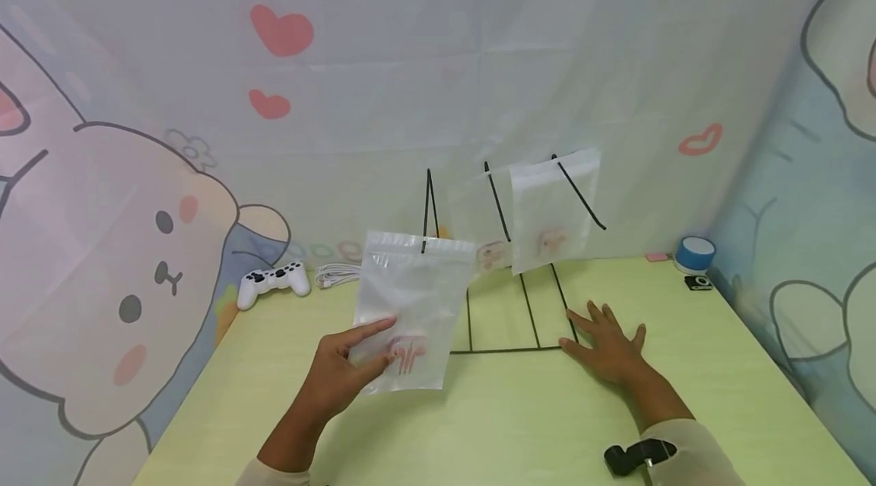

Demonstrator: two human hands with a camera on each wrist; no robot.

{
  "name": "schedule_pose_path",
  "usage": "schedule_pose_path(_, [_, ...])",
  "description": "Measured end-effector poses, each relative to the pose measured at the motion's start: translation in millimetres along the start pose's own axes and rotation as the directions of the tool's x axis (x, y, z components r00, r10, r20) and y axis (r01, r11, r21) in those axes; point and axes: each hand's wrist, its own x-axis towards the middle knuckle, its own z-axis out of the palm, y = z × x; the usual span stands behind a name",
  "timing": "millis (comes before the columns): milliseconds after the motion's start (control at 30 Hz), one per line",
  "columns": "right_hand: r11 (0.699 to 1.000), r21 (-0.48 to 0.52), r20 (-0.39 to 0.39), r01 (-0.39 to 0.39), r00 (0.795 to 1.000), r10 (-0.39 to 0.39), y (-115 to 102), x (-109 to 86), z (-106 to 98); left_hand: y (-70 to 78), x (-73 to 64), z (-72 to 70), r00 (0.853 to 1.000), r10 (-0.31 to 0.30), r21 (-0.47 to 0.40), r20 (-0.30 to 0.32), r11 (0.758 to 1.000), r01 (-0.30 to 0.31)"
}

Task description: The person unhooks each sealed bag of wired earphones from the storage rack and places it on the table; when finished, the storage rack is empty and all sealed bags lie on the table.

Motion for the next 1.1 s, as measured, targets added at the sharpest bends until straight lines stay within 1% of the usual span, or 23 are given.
schedule_pose_path(67, [1.000,0.001,-0.002,-0.003,1.000,0.003,0.8,0.3,1.1,-2.5,-2.6,0.8,0.999,0.052,0.017,-0.002,0.998,-0.052])
schedule_pose_path(133, [1.000,0.003,0.000,-0.003,1.000,0.003,1.2,0.4,1.0,-4.9,-4.5,1.4,0.994,0.109,0.036,-0.005,0.993,-0.108])
schedule_pose_path(300, [1.000,-0.001,-0.004,0.004,1.000,-0.004,0.7,0.3,-0.2,-11.4,-7.1,2.9,0.971,0.238,0.073,-0.017,0.969,-0.236])
schedule_pose_path(400, [1.000,-0.004,0.003,0.000,1.000,0.000,0.7,-0.2,0.4,-16.6,-8.5,2.2,0.956,0.292,0.089,-0.016,0.953,-0.290])
schedule_pose_path(467, [1.000,0.000,0.001,0.000,1.000,0.000,0.8,-1.0,0.5,-21.1,-8.6,0.5,0.951,0.308,0.091,-0.007,0.948,-0.307])
schedule_pose_path(500, [1.000,0.003,-0.002,0.003,1.000,-0.003,0.6,-1.1,0.7,-23.9,-8.5,-0.8,0.952,0.307,0.092,-0.002,0.948,-0.305])
schedule_pose_path(567, [1.000,0.010,-0.007,0.009,1.000,-0.008,0.5,-1.5,0.3,-29.9,-8.6,-4.5,0.960,0.279,0.086,0.009,0.957,-0.278])
schedule_pose_path(600, [1.000,0.015,-0.007,0.010,1.000,-0.010,0.6,-1.5,0.5,-33.2,-8.7,-6.8,0.967,0.253,0.082,0.009,0.964,-0.253])
schedule_pose_path(667, [1.000,0.024,-0.006,0.012,1.000,-0.012,1.9,-1.0,1.8,-39.5,-8.5,-12.0,0.983,0.183,0.074,0.009,0.980,-0.183])
schedule_pose_path(733, [1.000,0.026,-0.007,0.014,1.000,-0.014,1.9,-1.1,2.0,-45.2,-7.0,-16.9,0.995,0.103,0.070,0.009,0.992,-0.104])
schedule_pose_path(800, [0.999,0.032,-0.016,0.017,1.000,-0.017,2.0,-1.1,1.9,-50.8,-3.9,-20.9,1.000,0.021,0.058,0.009,0.998,-0.021])
schedule_pose_path(833, [0.999,0.029,-0.019,0.021,1.000,-0.021,2.1,-1.1,1.6,-53.0,-2.1,-22.6,1.000,-0.017,0.056,0.012,0.998,0.016])
schedule_pose_path(900, [0.999,0.027,-0.021,0.023,1.000,-0.023,2.4,-0.8,1.5,-58.0,2.1,-25.0,0.995,-0.101,0.041,0.015,0.994,0.100])
schedule_pose_path(967, [0.999,0.026,-0.017,0.022,1.000,-0.021,3.4,-0.4,2.1,-62.9,6.6,-26.8,0.983,-0.186,0.033,0.007,0.982,0.185])
schedule_pose_path(1033, [0.999,0.024,-0.018,0.030,0.999,-0.029,4.5,-0.2,2.4,-67.2,11.4,-28.2,0.964,-0.267,0.024,-0.006,0.963,0.267])
schedule_pose_path(1100, [0.999,0.027,-0.028,0.038,0.999,-0.037,6.0,0.3,2.8,-72.8,16.3,-29.2,0.940,-0.342,0.000,-0.014,0.940,0.342])
